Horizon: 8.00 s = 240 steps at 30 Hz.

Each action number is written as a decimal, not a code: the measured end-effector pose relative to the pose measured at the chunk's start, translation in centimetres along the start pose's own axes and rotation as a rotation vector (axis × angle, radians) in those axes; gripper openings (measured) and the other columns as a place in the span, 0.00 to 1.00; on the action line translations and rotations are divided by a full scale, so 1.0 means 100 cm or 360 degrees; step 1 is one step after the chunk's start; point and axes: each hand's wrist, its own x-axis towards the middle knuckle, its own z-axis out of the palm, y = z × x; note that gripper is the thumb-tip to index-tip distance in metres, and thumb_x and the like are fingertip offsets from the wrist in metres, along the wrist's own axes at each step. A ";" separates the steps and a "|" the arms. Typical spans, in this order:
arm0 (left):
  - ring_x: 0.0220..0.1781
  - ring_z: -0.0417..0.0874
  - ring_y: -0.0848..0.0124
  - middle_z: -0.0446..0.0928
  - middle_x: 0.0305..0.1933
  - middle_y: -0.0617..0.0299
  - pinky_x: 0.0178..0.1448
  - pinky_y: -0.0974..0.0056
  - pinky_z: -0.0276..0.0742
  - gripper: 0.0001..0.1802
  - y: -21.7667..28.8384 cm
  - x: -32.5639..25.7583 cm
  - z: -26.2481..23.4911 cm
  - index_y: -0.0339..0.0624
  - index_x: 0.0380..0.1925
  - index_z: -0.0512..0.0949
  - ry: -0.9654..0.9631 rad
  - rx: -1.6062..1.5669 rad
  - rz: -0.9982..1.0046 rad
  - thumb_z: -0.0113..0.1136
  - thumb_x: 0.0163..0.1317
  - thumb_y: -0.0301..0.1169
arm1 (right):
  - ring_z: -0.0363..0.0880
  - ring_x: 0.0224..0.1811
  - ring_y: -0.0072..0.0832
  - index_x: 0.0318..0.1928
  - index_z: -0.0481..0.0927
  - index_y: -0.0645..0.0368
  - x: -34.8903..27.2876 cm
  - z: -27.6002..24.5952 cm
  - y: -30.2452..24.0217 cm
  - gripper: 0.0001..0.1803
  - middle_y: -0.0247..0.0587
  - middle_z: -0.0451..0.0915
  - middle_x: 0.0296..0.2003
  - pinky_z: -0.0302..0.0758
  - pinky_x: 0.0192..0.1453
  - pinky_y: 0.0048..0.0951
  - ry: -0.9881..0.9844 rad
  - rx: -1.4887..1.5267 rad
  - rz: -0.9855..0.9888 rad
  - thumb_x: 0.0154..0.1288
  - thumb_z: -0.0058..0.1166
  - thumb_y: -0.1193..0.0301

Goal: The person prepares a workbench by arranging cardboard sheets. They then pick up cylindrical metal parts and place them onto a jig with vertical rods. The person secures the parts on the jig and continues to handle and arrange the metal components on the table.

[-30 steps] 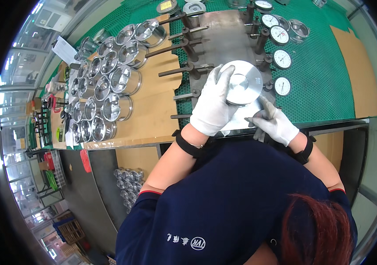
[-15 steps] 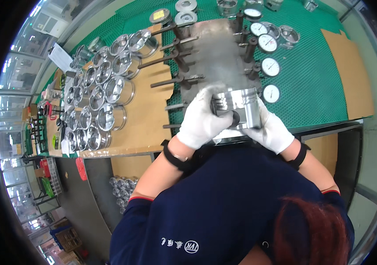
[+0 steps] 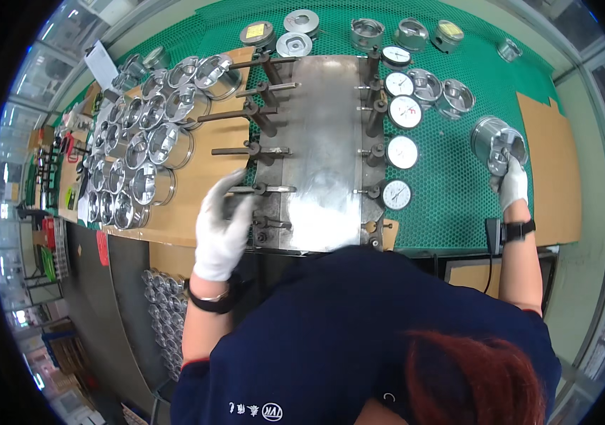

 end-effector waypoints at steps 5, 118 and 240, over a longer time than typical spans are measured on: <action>0.48 0.87 0.66 0.78 0.61 0.48 0.55 0.62 0.85 0.24 -0.038 -0.047 -0.028 0.28 0.66 0.68 0.0493 -0.0045 -0.0256 0.55 0.72 0.24 | 0.74 0.19 0.23 0.36 0.80 0.48 0.187 -0.026 0.064 0.11 0.29 0.78 0.23 0.68 0.22 0.30 0.0024 -0.0010 0.0481 0.73 0.51 0.58; 0.68 0.72 0.33 0.63 0.70 0.29 0.67 0.45 0.76 0.54 -0.030 0.029 0.064 0.45 0.73 0.62 -0.0330 0.0539 0.0967 0.80 0.42 0.28 | 0.84 0.30 0.27 0.80 0.45 0.67 -0.227 0.193 0.015 0.51 0.46 0.81 0.42 0.82 0.35 0.28 -0.1315 -0.0592 -0.0056 0.67 0.64 0.70; 0.69 0.71 0.36 0.65 0.69 0.32 0.69 0.46 0.75 0.53 -0.034 0.029 0.068 0.40 0.72 0.62 -0.0252 0.0380 0.0986 0.79 0.43 0.28 | 0.85 0.30 0.32 0.81 0.32 0.60 -0.229 0.198 0.020 0.51 0.51 0.79 0.46 0.86 0.29 0.30 -0.1303 -0.0007 0.0408 0.72 0.54 0.75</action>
